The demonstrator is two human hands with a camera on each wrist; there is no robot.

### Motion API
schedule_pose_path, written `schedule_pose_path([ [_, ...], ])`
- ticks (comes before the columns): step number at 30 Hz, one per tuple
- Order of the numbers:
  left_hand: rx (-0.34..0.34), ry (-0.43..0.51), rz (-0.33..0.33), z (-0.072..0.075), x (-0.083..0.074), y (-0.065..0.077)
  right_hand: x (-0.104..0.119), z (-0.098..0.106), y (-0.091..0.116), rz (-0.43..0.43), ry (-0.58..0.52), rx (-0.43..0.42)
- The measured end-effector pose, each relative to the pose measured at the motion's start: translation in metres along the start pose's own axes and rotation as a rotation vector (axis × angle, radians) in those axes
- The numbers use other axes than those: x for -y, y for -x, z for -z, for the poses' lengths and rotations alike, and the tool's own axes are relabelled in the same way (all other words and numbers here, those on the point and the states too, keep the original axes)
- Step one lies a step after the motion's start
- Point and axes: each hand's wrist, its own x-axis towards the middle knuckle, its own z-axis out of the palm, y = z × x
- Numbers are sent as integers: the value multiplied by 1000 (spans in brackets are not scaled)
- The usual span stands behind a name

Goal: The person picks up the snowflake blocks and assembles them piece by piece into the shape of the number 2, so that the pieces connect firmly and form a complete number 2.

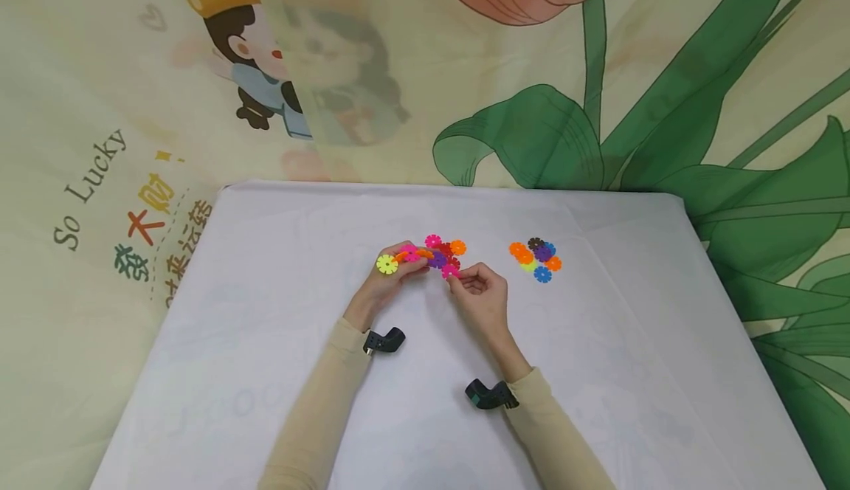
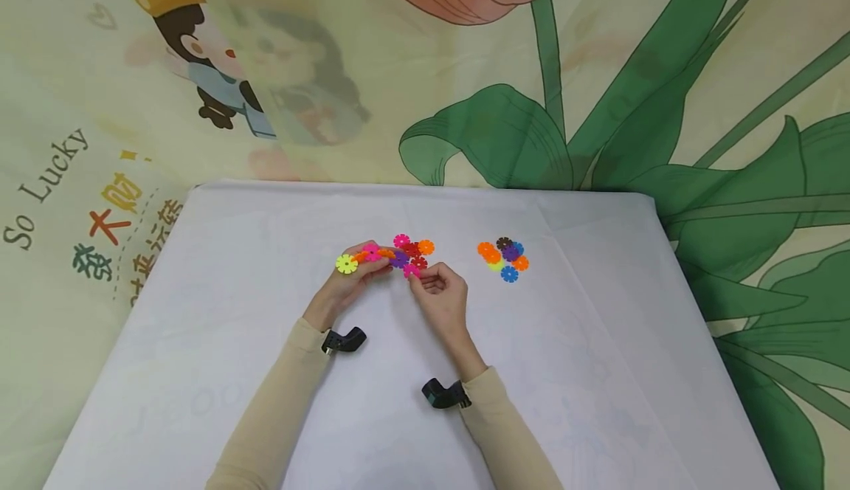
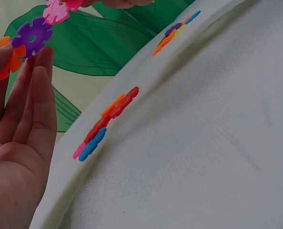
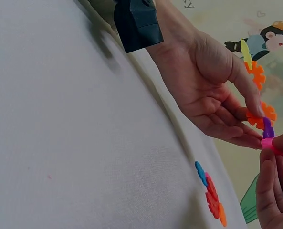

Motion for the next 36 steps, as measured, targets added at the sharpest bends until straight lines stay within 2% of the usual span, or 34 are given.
schedule_pose_path([
  [2, 3, 1, -1, 0, 1, 0, 8, -1, 2, 14, -2, -7],
  [9, -6, 0, 4, -1, 2, -1, 8, -5, 5, 75, 13, -28],
  [16, -25, -9, 24, 0, 3, -2, 12, -9, 9, 170, 90, -45],
  [21, 48, 5, -12, 2, 1, 0, 14, -14, 12, 237, 151, -72],
  [25, 110, 22, -35, 1, -1, 2, 15, -17, 15, 241, 160, -96],
  [36, 193, 25, -51, 1, -2, 4, 11, -20, 20, 259, 142, -103],
])
